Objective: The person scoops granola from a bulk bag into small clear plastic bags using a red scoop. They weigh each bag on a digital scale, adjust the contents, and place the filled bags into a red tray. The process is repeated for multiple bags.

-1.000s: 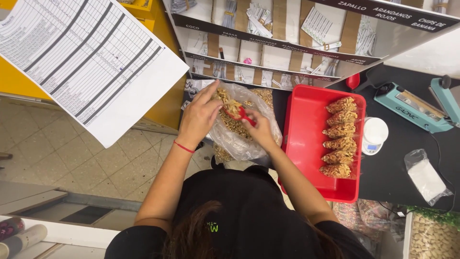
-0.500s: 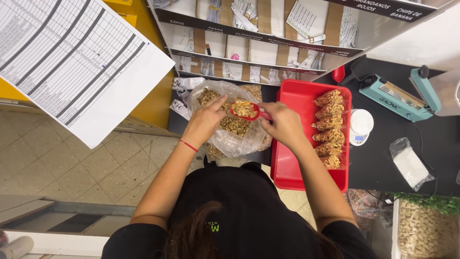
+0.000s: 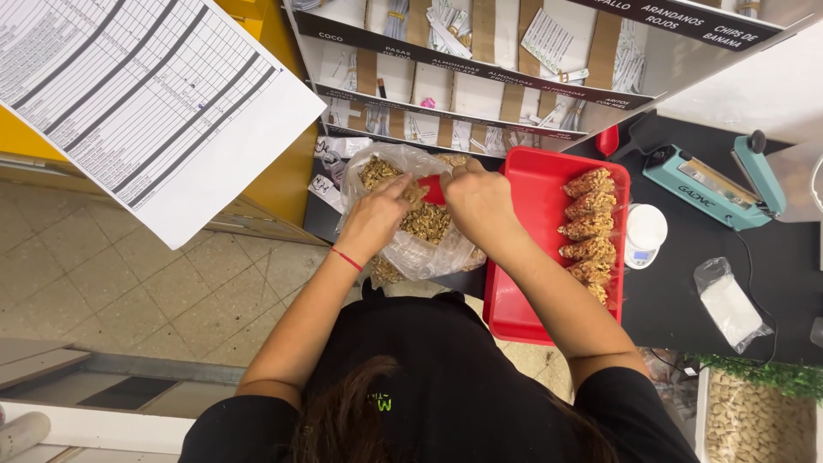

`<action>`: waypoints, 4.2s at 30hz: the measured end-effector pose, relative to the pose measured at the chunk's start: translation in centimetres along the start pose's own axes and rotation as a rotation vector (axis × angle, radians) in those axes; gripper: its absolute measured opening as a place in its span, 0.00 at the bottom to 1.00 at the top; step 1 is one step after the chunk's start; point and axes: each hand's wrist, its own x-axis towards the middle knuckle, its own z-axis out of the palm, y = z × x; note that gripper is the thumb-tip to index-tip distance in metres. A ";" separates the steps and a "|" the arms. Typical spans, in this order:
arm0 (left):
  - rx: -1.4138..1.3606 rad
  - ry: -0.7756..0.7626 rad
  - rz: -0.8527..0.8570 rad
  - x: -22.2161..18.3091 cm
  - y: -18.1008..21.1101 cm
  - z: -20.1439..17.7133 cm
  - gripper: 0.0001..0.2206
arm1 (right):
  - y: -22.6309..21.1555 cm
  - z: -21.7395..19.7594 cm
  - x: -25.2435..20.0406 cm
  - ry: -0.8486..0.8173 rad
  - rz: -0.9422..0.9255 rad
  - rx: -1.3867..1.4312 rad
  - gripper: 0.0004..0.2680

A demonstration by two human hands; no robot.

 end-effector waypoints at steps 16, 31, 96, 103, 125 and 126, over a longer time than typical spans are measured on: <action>-0.343 0.167 -0.153 1.4 -0.8 -2.6 0.05 | -3.5 4.3 -4.9 -0.432 0.326 0.531 0.15; -0.869 0.271 0.012 2.7 3.8 -10.2 0.25 | -3.0 0.8 -0.1 0.023 0.494 2.057 0.17; -2.231 0.410 -0.725 3.5 4.5 2.0 0.19 | -1.2 -12.5 0.5 0.186 0.190 1.088 0.01; -2.450 0.407 -0.961 3.4 3.8 3.6 0.33 | -2.6 -10.4 1.0 0.253 0.088 0.945 0.01; -2.421 0.380 -0.644 2.4 3.5 3.5 0.20 | -3.5 -10.8 0.3 0.317 0.275 1.129 0.02; -2.383 0.424 -0.634 2.4 3.7 2.5 0.19 | -3.4 -10.3 0.1 0.333 0.344 1.178 0.04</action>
